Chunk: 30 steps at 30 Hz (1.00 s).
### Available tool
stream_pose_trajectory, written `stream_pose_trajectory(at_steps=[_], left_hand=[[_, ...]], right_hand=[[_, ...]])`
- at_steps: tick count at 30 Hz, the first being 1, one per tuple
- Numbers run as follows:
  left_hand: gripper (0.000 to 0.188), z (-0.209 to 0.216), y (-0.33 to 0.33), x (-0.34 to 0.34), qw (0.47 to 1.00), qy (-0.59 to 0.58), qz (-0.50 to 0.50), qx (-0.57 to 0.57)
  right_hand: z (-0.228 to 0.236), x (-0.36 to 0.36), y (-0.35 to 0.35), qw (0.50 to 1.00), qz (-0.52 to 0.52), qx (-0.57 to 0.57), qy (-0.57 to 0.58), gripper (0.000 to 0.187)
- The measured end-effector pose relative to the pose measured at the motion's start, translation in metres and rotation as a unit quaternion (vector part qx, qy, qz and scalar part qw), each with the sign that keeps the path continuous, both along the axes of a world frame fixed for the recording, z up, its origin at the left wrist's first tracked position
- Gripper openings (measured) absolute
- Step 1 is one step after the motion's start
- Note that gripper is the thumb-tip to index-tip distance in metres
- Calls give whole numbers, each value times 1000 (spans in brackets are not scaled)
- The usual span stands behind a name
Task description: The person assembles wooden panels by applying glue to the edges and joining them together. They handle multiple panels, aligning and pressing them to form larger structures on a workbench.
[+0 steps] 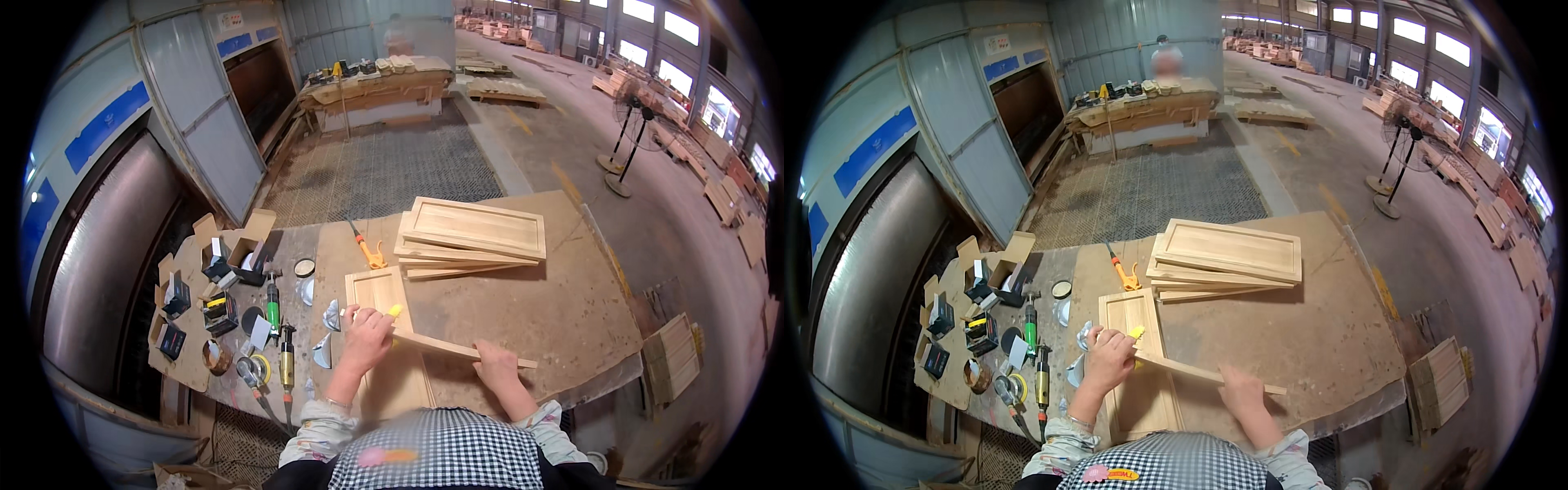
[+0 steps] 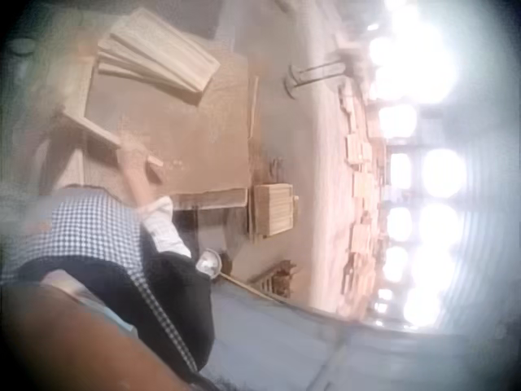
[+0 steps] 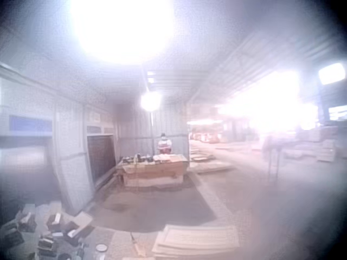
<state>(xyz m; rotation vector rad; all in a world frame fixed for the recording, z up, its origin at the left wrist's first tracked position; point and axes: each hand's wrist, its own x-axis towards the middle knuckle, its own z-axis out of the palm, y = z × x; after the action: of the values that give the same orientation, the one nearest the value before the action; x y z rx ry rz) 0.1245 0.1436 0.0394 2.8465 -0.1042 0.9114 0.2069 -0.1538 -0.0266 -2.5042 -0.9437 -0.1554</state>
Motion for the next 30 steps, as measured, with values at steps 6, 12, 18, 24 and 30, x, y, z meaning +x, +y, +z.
stream_pose_trajectory(at_steps=[6,12,18,24,30], left_hand=[[33,1,-1,-2,1000,16,0,-19],[53,13,-7,-28,997,3,35,-75],[60,-44,31,-91,960,37,170,-220],[60,-101,47,-156,914,96,290,-267],[60,-116,54,-175,908,107,288,-287]], right_hand=[[29,-2,5,1000,-16,-2,1,53],[22,-1,-37,992,-126,19,12,31],[57,-6,-112,954,-286,-48,76,36],[34,-32,-122,915,-340,-149,161,42],[24,-20,-123,924,-306,-187,134,41]])
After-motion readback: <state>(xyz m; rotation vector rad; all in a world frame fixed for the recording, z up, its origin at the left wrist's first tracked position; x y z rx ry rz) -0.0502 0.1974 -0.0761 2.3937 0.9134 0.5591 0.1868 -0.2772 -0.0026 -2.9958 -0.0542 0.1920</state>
